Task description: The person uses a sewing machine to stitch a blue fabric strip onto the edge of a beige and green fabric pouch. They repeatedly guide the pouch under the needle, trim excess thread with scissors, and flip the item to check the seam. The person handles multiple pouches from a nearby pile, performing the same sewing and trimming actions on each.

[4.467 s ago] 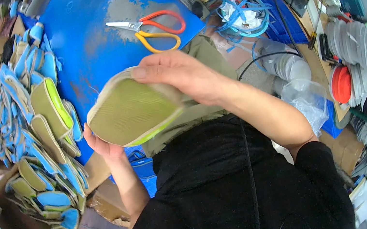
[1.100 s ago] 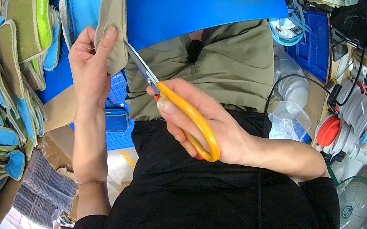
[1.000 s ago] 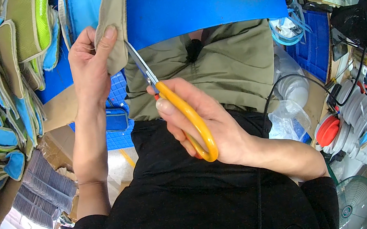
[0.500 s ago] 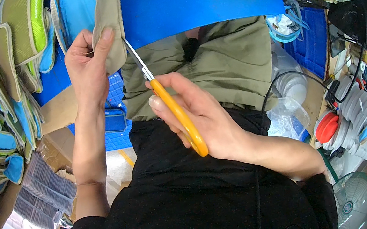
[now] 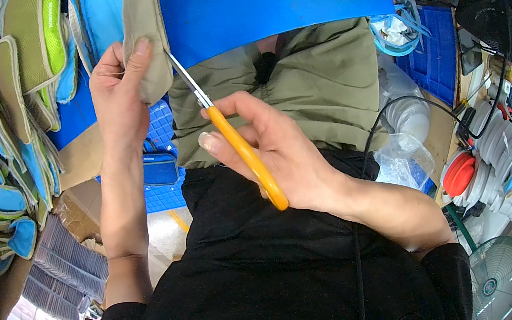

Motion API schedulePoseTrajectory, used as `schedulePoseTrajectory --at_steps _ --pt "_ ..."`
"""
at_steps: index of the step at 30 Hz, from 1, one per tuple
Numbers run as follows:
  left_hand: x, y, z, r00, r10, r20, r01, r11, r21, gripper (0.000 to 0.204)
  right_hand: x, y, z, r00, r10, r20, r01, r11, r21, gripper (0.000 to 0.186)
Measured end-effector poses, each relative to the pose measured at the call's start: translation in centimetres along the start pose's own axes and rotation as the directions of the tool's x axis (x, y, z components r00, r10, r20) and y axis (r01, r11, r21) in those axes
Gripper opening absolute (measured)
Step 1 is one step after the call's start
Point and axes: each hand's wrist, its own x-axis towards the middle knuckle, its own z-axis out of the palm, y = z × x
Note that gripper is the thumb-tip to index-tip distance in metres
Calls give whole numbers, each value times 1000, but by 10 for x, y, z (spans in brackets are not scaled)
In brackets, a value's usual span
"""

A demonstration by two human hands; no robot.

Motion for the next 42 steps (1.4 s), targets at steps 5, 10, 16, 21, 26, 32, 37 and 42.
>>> schedulePoseTrajectory --at_steps 5,10,16,21,26,32,37,42 --pt "3 0 -2 999 -44 -8 43 993 -109 26 0 -4 -1 1000 30 5 -31 998 57 40" --pt "3 -1 -3 1000 -14 8 15 993 -119 26 -11 -8 2 1000 -10 9 9 996 94 40" --pt "2 0 0 1000 -22 -6 22 995 -97 27 -8 -4 3 1000 21 22 -23 993 112 38" --pt "4 -4 -4 1000 -9 1 9 996 -90 29 -5 -7 4 1000 11 17 -12 996 89 37" --pt "2 -2 -1 1000 -2 -17 1 996 -86 31 -3 -4 3 1000 16 13 -17 998 66 38" --pt "2 -5 -1 999 38 -29 -39 999 -31 33 0 -2 4 1000 6 -14 -6 1000 30 39" --pt "2 -6 -3 999 29 -34 -30 999 -34 33 1 -7 7 998 45 -35 -46 999 -11 39" --pt "1 -3 -1 999 36 -9 -37 997 -65 32 6 -5 5 999 -9 -33 8 999 -36 41"
